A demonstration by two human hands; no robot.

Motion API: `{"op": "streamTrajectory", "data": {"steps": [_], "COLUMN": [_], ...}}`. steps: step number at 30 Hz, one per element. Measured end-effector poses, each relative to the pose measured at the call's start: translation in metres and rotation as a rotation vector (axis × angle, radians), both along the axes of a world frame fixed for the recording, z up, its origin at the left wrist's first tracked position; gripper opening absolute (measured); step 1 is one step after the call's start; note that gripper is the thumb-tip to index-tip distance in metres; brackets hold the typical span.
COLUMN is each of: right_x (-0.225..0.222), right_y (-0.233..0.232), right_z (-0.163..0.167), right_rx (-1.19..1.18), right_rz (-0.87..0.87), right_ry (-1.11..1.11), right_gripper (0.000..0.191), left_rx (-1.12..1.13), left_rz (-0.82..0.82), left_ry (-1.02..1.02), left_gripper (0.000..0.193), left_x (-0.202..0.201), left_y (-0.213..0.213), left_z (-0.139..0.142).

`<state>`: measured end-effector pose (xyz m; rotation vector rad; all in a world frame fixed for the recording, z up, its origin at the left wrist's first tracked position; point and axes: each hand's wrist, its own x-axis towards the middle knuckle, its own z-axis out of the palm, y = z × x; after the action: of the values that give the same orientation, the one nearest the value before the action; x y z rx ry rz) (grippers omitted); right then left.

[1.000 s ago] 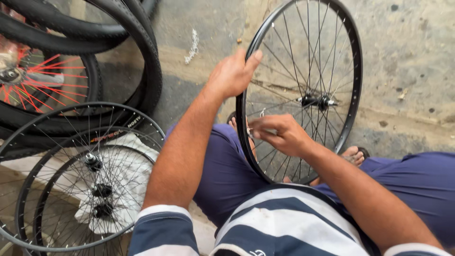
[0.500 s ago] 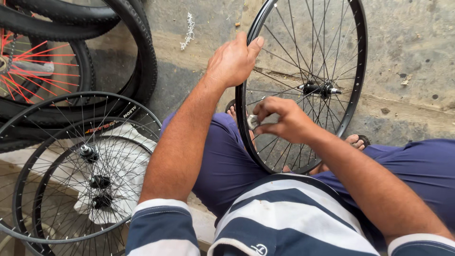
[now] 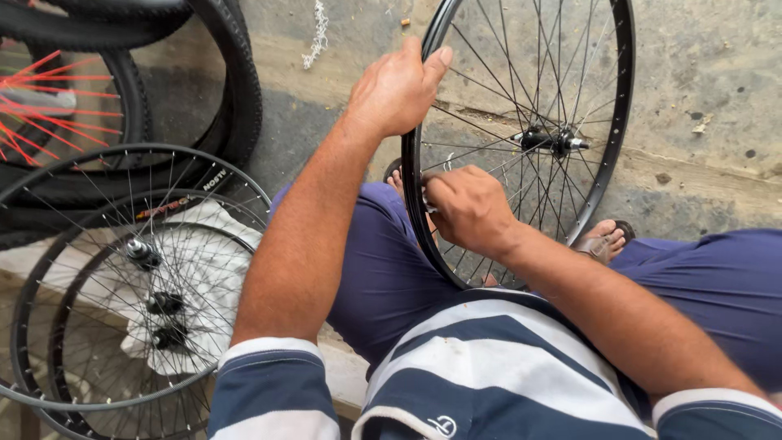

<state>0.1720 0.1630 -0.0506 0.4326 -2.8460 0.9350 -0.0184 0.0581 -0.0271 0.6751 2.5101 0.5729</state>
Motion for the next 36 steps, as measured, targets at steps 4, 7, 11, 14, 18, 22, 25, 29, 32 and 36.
{"op": "streamTrajectory", "data": {"steps": [4,7,11,14,18,22,25,29,32,36], "right_x": [-0.010,-0.011,-0.009,-0.013,-0.013,0.002,0.005,0.002,0.011,0.031], "right_y": [0.013,0.010,-0.007,-0.005,0.009,-0.005,-0.007,0.012,0.017,0.010], "right_z": [0.003,0.009,0.015,0.016,0.011,0.004,0.002,0.004,0.005,0.003], "right_rx": [-0.398,-0.496,-0.082,-0.118,-0.502,-0.184,-0.115,-0.325,-0.363,-0.341], "right_rz": [0.197,0.118,-0.128,0.077,0.170,-0.038,0.058,0.203,0.261,0.398], "right_ry": [-0.431,-0.543,-0.328,-0.480,-0.578,0.037,0.105,-0.284,-0.425,-0.310], "right_gripper": [0.035,0.030,0.035,0.039,0.048,0.024,0.024,0.023,0.022,0.019], "left_rx": [0.002,0.026,0.032,0.006,0.037,0.013,0.024,0.162,0.397,0.279], "left_rz": [0.003,-0.018,-0.028,-0.020,-0.035,-0.017,-0.002,0.018,-0.011,0.047], "left_ry": [0.031,0.032,0.032,0.013,0.040,0.025,0.051,0.047,0.227,0.183], "left_gripper": [0.062,0.062,0.063,0.063,0.064,0.064,0.064,0.057,0.049,0.042], "left_x": [0.001,0.002,0.002,-0.001,0.000,0.001,-0.001,-0.005,-0.009,-0.009], "left_y": [-0.001,0.001,0.001,-0.001,-0.001,0.001,0.000,0.003,0.013,0.018], "left_z": [-0.001,-0.002,-0.002,-0.001,-0.001,-0.002,-0.002,-0.005,-0.009,-0.013]}}
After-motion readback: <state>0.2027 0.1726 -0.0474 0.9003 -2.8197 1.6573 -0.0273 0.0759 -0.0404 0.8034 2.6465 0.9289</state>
